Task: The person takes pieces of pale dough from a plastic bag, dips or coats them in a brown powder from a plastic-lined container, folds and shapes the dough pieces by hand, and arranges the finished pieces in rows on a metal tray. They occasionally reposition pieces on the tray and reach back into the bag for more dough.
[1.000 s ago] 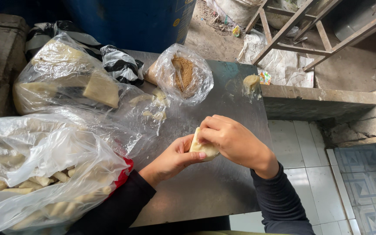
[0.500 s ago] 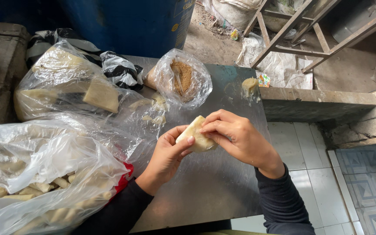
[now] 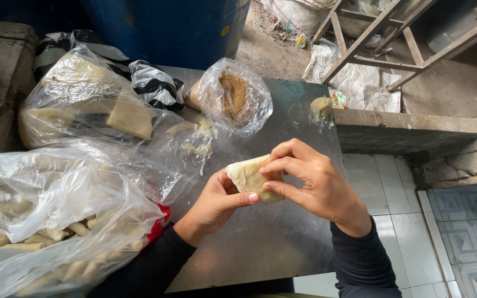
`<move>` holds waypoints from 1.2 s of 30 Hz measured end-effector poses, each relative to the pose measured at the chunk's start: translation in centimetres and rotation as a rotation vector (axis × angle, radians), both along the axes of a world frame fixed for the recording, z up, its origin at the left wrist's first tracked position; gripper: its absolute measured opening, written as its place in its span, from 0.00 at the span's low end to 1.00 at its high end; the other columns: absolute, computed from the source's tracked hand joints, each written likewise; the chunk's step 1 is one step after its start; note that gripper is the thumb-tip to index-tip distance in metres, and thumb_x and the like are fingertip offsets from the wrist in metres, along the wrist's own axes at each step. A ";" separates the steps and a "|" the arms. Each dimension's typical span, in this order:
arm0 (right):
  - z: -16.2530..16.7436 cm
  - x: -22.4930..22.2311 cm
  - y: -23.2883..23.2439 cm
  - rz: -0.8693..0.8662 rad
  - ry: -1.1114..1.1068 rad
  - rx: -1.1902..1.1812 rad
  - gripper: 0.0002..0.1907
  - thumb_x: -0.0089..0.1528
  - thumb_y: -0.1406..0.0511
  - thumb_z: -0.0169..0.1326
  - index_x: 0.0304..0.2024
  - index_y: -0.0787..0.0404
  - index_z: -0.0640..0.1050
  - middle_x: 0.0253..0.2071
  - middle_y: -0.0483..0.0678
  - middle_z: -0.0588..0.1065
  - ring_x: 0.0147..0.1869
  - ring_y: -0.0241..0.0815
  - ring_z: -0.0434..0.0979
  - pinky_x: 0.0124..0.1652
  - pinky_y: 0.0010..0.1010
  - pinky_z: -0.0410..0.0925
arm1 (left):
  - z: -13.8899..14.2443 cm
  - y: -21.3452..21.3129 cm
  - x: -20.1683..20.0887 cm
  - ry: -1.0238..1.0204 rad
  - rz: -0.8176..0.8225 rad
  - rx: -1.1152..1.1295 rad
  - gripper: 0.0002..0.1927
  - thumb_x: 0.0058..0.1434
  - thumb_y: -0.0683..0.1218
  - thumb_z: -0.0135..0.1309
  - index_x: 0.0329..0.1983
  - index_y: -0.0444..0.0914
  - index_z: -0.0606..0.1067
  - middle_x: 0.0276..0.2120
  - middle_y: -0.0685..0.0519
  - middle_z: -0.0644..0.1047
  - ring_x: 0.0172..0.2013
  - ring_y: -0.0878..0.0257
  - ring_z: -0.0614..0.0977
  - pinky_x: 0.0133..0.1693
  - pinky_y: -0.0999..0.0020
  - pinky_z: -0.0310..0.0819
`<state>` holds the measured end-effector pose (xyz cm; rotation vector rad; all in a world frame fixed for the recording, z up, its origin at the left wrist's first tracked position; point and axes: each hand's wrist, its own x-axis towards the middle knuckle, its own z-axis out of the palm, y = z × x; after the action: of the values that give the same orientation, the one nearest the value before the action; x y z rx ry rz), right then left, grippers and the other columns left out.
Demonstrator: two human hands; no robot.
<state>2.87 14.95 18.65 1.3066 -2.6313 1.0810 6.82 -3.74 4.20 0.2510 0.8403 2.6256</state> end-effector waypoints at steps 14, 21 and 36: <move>0.8 1.8 -0.8 -0.023 0.277 0.123 0.10 0.58 0.72 0.62 0.42 0.65 0.79 0.45 0.51 0.75 0.47 0.50 0.80 0.45 0.36 0.73 | -0.4 0.5 0.1 0.187 0.241 -0.310 0.23 0.57 0.38 0.68 0.56 0.30 0.76 0.46 0.52 0.82 0.46 0.69 0.83 0.48 0.71 0.81; 0.9 1.4 -0.7 0.026 0.316 0.134 0.11 0.57 0.74 0.60 0.43 0.67 0.78 0.45 0.52 0.76 0.47 0.50 0.80 0.46 0.36 0.73 | 0.1 0.3 0.2 0.150 0.208 -0.336 0.22 0.56 0.38 0.68 0.54 0.30 0.77 0.44 0.52 0.83 0.43 0.69 0.83 0.46 0.71 0.81; -1.3 -1.3 1.4 -0.246 -0.209 -0.175 0.02 0.66 0.71 0.56 0.40 0.66 0.77 0.39 0.45 0.76 0.43 0.32 0.75 0.44 0.23 0.70 | -0.4 1.6 0.6 0.010 0.101 -0.163 0.22 0.61 0.37 0.62 0.58 0.33 0.72 0.49 0.53 0.79 0.50 0.66 0.80 0.53 0.68 0.77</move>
<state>1.52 16.39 17.32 0.8543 -2.6701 1.4331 7.43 -2.17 3.81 0.1817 1.0903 2.6304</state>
